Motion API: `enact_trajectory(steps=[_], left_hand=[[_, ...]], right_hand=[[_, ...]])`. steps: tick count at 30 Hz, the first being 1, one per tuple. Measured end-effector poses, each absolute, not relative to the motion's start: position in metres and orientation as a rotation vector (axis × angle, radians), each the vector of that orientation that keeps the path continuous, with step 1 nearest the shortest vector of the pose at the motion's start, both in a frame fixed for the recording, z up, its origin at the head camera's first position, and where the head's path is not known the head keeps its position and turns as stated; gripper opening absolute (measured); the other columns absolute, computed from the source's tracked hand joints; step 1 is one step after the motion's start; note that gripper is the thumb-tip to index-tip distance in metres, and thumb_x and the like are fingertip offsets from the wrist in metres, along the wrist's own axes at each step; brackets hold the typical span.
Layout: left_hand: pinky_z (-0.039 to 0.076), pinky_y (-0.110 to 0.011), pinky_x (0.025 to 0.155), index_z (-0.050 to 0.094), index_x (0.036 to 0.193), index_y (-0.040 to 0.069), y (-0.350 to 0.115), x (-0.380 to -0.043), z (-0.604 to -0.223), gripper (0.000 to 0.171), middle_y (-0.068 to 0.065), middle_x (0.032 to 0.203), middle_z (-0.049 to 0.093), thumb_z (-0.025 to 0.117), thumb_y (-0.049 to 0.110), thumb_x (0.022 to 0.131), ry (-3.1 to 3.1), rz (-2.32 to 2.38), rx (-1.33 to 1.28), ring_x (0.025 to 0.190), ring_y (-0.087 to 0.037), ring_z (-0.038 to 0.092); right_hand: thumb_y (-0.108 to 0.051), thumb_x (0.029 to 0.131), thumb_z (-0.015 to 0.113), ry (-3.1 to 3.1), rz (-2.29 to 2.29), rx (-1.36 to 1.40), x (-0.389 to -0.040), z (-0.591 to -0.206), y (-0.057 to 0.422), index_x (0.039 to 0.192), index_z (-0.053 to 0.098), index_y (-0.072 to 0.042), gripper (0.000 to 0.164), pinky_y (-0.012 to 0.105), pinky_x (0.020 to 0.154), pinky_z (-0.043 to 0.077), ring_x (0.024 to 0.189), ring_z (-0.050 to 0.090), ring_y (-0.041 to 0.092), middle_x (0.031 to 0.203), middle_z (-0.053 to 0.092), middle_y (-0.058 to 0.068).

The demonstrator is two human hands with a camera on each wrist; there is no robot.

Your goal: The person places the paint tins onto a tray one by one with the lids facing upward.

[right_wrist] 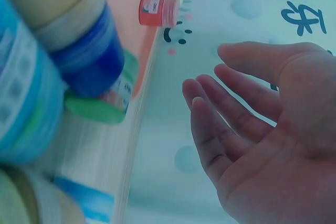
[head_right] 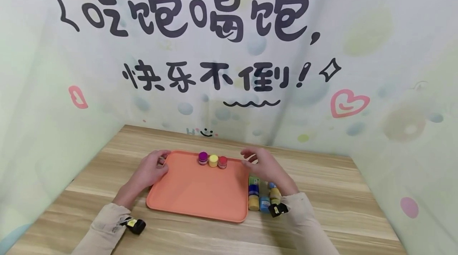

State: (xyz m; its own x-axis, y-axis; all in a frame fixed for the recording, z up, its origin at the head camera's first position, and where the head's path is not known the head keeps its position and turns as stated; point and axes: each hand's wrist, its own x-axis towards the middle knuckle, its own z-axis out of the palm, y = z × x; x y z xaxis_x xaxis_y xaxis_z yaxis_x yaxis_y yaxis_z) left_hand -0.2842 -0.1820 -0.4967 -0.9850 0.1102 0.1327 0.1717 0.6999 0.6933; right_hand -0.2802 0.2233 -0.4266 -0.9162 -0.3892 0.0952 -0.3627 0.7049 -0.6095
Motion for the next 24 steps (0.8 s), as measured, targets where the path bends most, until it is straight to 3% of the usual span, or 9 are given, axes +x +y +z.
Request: enact_trajectory(steps=[6, 13, 24], left_hand=[[0.061, -0.047, 0.094, 0.061, 0.146, -0.004, -0.182, -0.284, -0.497, 0.049, -0.022, 0.127, 0.067, 0.067, 0.000, 0.097, -2.817, -1.160, -0.240, 0.108, -0.030, 0.066], [0.061, -0.048, 0.094, 0.061, 0.145, -0.005, -0.183, -0.285, -0.498, 0.049, -0.023, 0.128, 0.067, 0.067, -0.001, 0.096, -2.807, -1.148, -0.252, 0.108, -0.031, 0.066], [0.061, -0.047, 0.093, 0.062, 0.144, -0.006, -0.182, -0.285, -0.498, 0.049, -0.023, 0.128, 0.067, 0.066, -0.002, 0.096, -2.794, -1.157, -0.256, 0.108, -0.031, 0.067]], right_hand=[[-0.013, 0.103, 0.072, 2.836, -0.990, -0.720, -0.276, -0.426, 0.235, 0.131, 0.073, -0.002, 0.030, 0.048, 0.094, 0.064, 0.108, 0.075, 0.028, 0.126, 0.075, 0.020], [-0.013, 0.101, 0.075, 2.809, -0.955, -0.695, -0.272, -0.430, 0.243, 0.127, 0.074, 0.000, 0.029, 0.043, 0.091, 0.065, 0.103, 0.075, 0.023, 0.120, 0.077, 0.013], [-0.021, 0.101, 0.076, 2.739, -0.884, -0.652, -0.266, -0.437, 0.253, 0.122, 0.075, -0.004, 0.027, 0.026, 0.080, 0.061, 0.097, 0.071, 0.018, 0.107, 0.077, 0.004]])
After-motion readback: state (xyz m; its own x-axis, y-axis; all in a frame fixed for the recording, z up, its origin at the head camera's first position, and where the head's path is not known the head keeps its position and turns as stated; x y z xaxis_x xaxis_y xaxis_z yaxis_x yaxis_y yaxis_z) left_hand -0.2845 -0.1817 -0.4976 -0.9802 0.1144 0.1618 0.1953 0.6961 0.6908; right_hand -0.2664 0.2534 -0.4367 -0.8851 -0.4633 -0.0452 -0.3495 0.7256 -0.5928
